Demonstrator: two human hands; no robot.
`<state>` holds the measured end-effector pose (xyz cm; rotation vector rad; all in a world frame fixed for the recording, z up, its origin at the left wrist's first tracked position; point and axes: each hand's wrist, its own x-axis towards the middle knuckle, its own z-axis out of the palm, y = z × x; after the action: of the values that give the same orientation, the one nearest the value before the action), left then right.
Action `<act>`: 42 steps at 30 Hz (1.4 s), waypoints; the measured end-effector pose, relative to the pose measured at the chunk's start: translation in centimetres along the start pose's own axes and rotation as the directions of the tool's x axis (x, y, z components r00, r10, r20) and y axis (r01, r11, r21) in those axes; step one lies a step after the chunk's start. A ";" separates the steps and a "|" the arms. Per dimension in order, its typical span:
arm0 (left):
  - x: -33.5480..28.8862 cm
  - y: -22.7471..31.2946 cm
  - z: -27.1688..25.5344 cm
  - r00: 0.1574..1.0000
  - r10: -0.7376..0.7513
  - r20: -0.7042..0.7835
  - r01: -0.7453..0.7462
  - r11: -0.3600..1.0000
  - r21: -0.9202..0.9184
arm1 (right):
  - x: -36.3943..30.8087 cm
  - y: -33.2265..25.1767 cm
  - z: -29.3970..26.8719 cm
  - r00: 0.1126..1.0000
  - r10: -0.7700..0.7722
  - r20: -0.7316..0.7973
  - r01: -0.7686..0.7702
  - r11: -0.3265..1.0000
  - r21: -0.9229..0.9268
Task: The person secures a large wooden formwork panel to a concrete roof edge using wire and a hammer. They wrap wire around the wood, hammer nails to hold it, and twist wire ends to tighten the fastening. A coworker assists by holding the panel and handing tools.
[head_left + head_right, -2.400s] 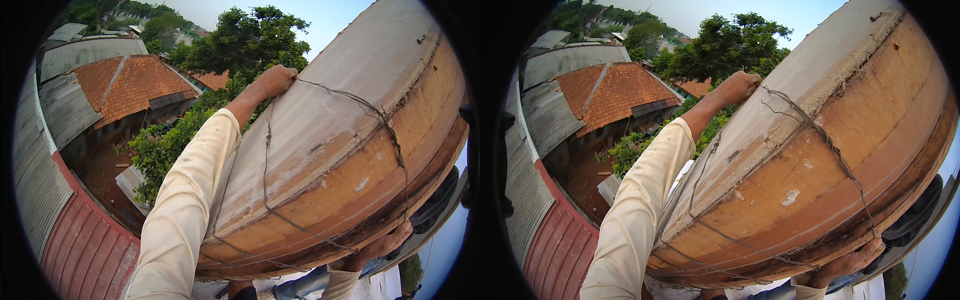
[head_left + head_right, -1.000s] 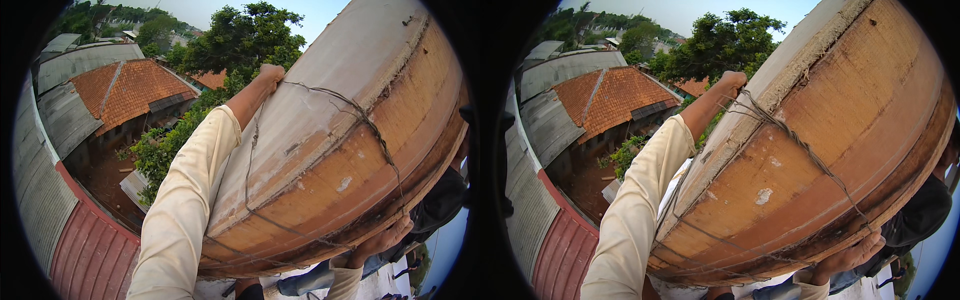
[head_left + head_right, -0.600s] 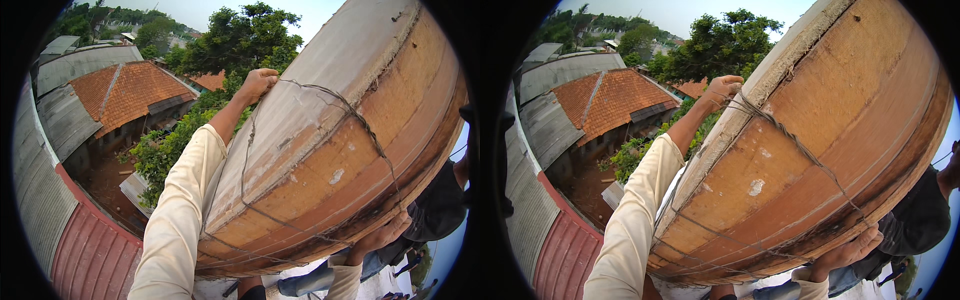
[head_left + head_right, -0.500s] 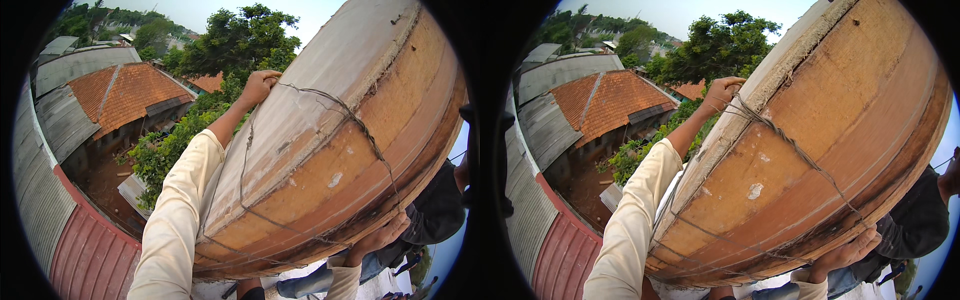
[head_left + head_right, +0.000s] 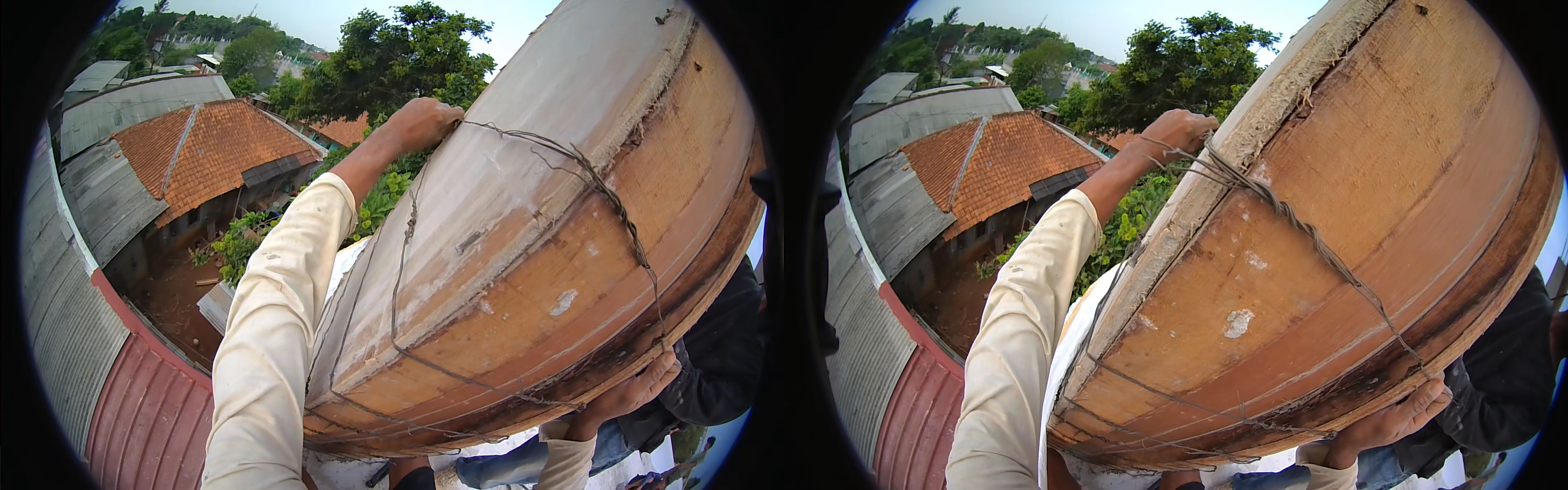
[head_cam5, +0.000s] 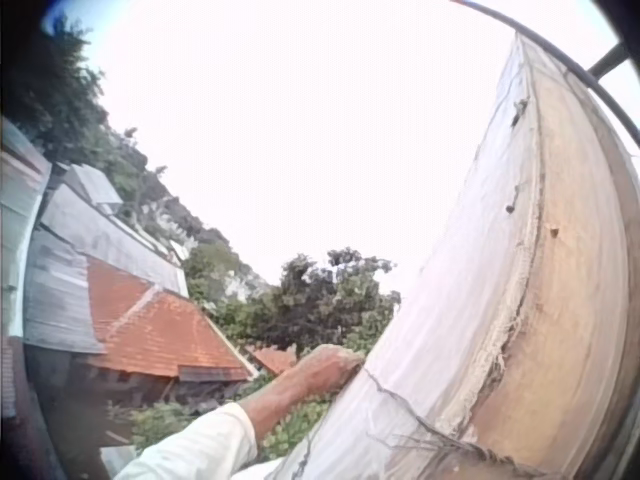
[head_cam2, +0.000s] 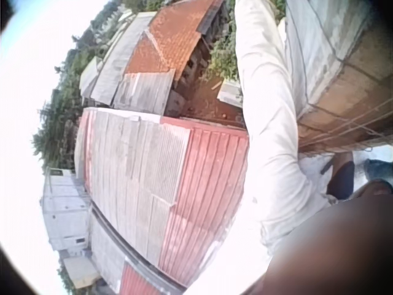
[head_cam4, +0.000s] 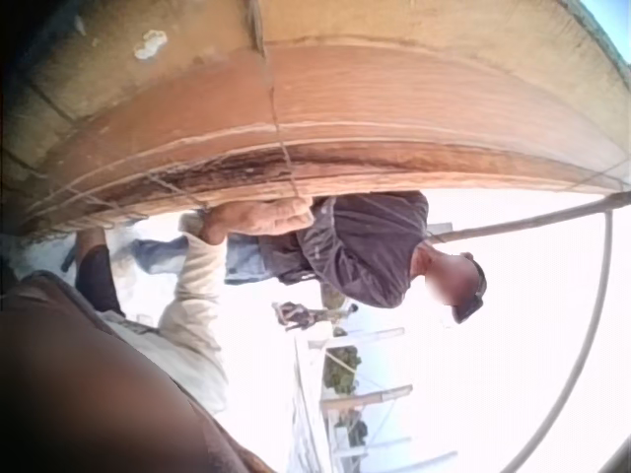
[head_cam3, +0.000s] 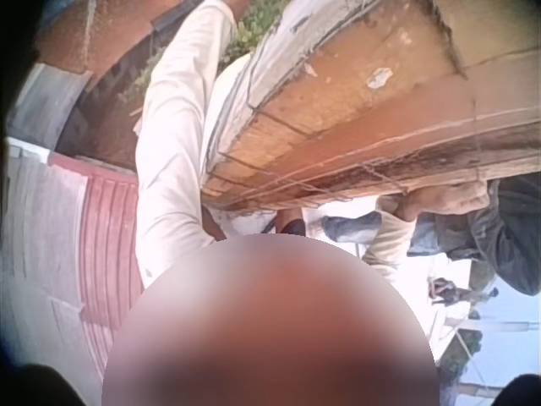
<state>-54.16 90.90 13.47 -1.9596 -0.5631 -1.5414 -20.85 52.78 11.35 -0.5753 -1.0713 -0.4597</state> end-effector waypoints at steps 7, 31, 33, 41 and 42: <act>-0.2 1.7 0.2 0.860 -0.497 0.115 0.498 0.769 -0.400 | 0.7 1.6 -2.0 0.998 0.017 0.067 -0.019 0.999 0.028; 6.7 6.6 -1.6 0.070 -0.978 0.197 0.893 -0.027 -0.449 | 0.3 0.4 -1.1 0.999 0.020 -0.036 -0.024 0.995 -0.096; 6.8 6.4 -1.5 0.059 -0.979 0.193 0.889 -0.036 -0.456 | 0.1 0.2 -0.8 0.996 0.085 -0.021 -0.085 0.996 -0.004; 3.0 4.6 0.0 0.382 -0.889 0.253 0.788 0.170 -0.592 | 0.3 0.8 -1.4 0.999 0.006 0.043 -0.005 1.000 -0.012; 1.8 4.3 0.2 0.565 -0.813 0.142 0.642 0.326 -0.694 | 0.4 0.8 -1.3 0.998 -0.030 0.057 0.031 0.999 -0.014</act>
<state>-50.81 87.78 14.38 -2.0498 -0.9850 -2.9080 -19.31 52.52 11.05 -0.5886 -1.1333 -0.4802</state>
